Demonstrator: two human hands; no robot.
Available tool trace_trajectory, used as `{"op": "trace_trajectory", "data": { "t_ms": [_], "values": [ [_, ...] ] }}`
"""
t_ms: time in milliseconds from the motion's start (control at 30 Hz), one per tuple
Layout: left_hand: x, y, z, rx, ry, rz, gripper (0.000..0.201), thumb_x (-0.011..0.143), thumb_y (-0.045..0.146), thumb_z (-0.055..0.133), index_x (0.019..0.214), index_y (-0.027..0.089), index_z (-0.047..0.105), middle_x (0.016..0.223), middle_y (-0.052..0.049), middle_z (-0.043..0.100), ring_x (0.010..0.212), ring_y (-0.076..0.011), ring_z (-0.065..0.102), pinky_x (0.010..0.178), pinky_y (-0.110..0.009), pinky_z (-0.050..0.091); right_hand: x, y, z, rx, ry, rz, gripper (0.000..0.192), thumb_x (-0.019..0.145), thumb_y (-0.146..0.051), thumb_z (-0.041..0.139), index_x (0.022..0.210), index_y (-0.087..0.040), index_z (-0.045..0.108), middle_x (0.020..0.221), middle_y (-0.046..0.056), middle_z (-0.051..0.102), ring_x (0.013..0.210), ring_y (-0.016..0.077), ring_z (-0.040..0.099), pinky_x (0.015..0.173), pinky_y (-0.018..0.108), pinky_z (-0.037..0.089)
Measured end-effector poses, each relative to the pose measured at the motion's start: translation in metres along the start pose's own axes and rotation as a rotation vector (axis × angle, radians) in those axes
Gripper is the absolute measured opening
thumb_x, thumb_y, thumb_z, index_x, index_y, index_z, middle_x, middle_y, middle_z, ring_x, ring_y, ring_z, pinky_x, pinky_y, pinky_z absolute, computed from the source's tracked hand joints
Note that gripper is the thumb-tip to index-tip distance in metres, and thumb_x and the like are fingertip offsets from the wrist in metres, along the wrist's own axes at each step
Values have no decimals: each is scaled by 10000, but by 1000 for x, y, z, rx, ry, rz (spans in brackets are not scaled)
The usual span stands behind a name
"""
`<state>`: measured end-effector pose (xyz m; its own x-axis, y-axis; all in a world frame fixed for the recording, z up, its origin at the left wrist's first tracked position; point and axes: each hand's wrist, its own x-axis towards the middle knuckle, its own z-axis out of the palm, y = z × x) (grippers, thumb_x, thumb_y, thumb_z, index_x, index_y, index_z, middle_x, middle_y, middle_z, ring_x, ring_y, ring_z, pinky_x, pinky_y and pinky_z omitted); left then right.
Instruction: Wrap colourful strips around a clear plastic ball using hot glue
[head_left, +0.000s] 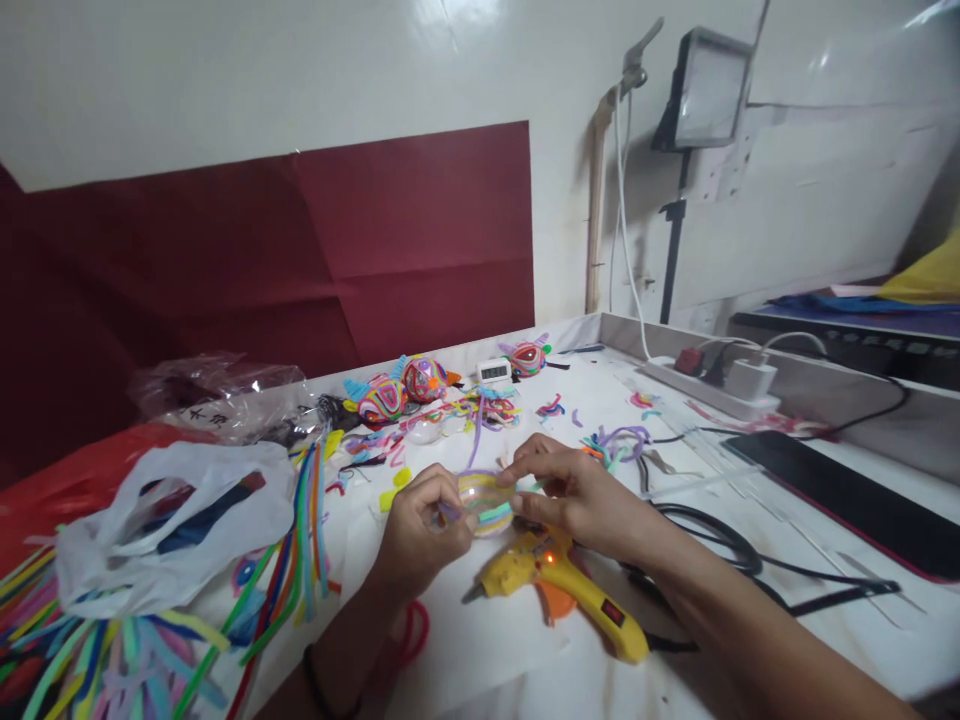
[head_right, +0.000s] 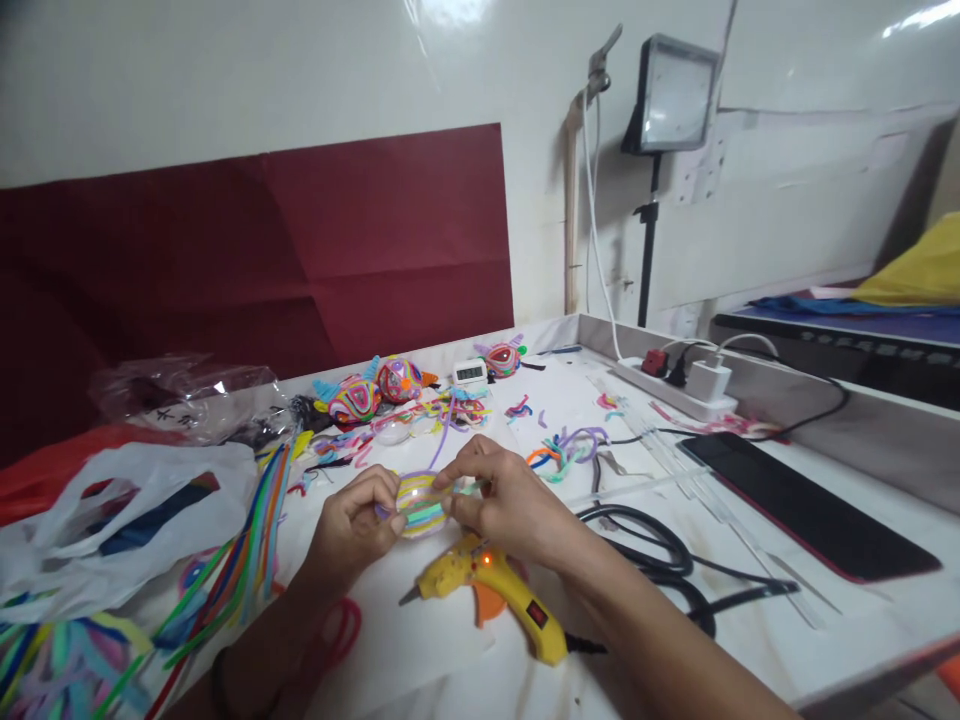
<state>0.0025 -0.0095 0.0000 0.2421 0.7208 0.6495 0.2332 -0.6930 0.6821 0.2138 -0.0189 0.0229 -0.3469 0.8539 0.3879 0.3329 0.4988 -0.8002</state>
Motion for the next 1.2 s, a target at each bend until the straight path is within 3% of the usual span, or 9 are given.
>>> {"op": "trace_trajectory", "data": {
  "t_ms": [233,467,1200],
  "values": [
    [-1,3,0,16,-25,20,162,662,133,618,593,204,489,646,-1,486,663,-167,509,589,-274,411,-3,-3,1,-60,-74,-38,234,807,-120,585,962,-211,736,996,58,566,918,192,557,742,307,429],
    [-2,2,0,35,-29,35,156,636,106,600,600,203,483,655,-4,498,658,-163,513,583,-271,408,-5,-6,3,-73,-112,-46,150,835,-115,544,827,-185,676,943,54,563,898,194,555,796,328,436],
    [-2,5,1,66,-51,5,148,624,139,590,585,207,465,646,-9,494,646,-170,507,572,-276,390,-5,-1,9,-84,-109,-88,159,797,-49,509,792,-186,590,911,34,522,847,176,528,749,306,414]
  ]
}}
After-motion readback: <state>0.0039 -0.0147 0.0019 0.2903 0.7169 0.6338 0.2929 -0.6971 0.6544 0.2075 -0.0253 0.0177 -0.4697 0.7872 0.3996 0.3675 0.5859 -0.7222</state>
